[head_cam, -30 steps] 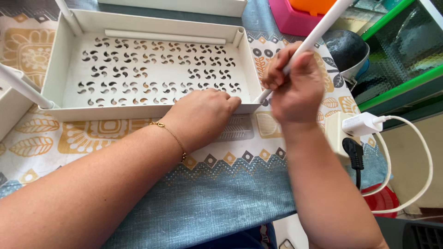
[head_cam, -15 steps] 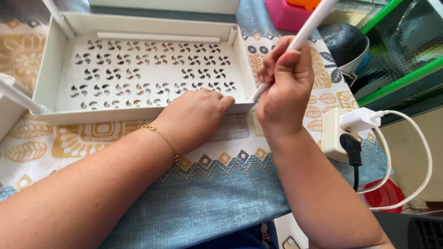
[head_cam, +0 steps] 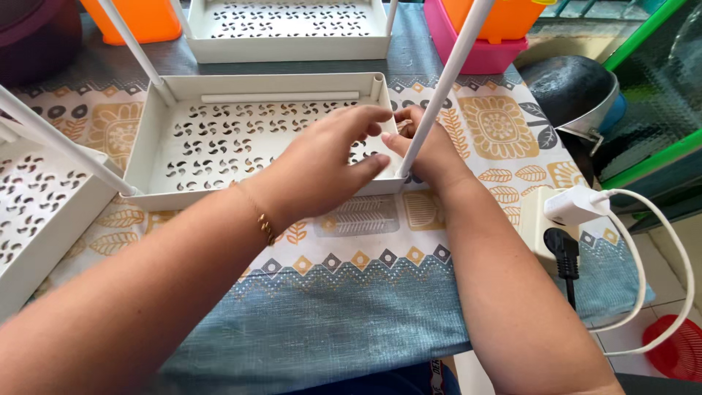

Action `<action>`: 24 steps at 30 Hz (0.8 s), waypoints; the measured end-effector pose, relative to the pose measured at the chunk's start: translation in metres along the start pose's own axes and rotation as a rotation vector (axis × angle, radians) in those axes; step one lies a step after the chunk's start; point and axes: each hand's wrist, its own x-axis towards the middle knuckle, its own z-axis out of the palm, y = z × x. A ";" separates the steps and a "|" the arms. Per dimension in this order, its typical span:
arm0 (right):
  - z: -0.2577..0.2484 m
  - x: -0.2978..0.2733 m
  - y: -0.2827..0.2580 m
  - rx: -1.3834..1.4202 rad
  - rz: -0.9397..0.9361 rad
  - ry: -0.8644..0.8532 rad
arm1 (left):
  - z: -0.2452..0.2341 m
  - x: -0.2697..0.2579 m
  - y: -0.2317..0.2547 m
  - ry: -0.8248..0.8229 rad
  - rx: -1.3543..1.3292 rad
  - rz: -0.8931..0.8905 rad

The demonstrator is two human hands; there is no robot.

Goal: The person assembles a two-tier white plastic dish rack by inserting four vertical support rods into the bottom tray, then placing the top tray onto the rods. The person adjusts the rack to ensure stability.

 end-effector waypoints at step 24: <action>0.018 0.030 0.045 0.335 -0.180 0.022 | 0.056 0.076 -0.018 -0.304 -1.336 -0.146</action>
